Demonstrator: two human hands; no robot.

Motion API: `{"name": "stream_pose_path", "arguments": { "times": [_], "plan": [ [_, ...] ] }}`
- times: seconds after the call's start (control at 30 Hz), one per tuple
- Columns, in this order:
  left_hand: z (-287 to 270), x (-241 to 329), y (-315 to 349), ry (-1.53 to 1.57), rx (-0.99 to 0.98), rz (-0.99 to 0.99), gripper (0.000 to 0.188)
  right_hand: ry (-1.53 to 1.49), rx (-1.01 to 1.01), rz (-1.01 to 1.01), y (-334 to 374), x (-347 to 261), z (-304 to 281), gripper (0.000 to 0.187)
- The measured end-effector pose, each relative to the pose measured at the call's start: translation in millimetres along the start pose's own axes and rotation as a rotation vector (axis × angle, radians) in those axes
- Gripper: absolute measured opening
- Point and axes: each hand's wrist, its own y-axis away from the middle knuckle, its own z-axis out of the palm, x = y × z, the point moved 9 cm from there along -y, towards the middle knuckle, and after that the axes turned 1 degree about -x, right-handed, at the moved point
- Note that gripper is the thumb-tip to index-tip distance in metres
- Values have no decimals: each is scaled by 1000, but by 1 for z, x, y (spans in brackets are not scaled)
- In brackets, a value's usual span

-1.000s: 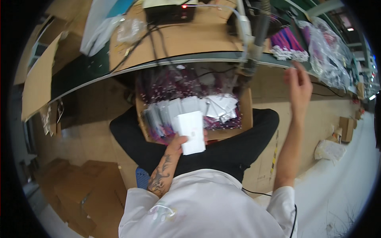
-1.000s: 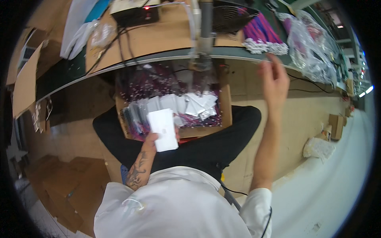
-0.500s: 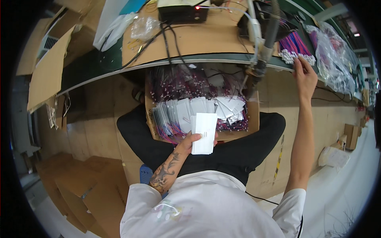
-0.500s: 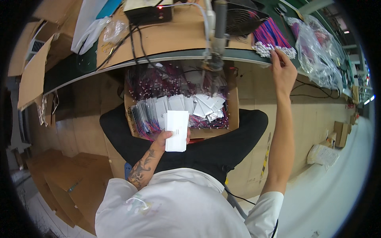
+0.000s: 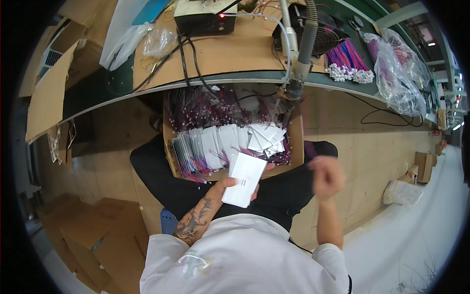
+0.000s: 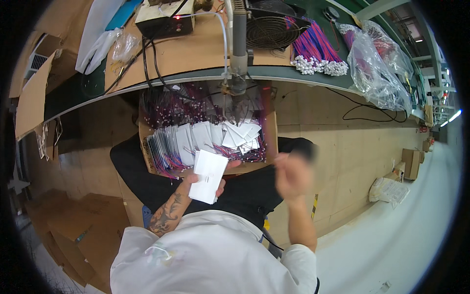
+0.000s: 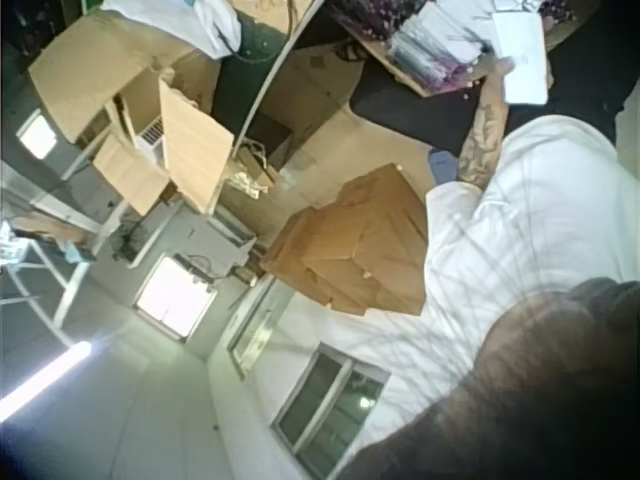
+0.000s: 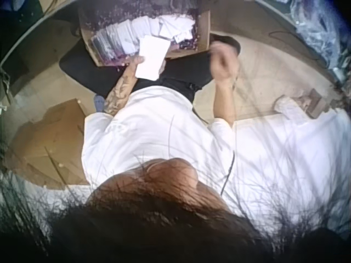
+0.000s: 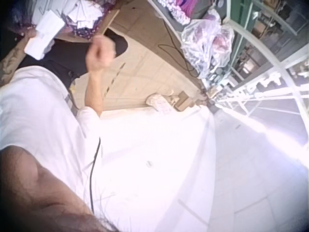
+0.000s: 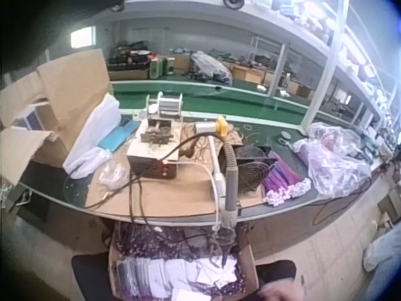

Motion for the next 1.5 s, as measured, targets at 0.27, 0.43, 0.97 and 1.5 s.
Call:
{"name": "stream_pose_path", "arguments": {
  "times": [0.27, 0.43, 0.97, 1.5],
  "plan": [
    [8, -11, 10, 196, 18, -53, 96, -674, -253, 592, 113, 4, 104, 30],
    [1, -21, 17, 86, 22, -138, 85, -1188, -301, 1160, 117, 23, 153, 52],
    [14, 59, -32, -12, 168, 249, 75, -935, -149, 958, 33, 36, 105, 21],
    [48, 70, -72, -32, 198, 284, 61, -972, -143, 904, 3, 20, 86, 27]
  ]
}}
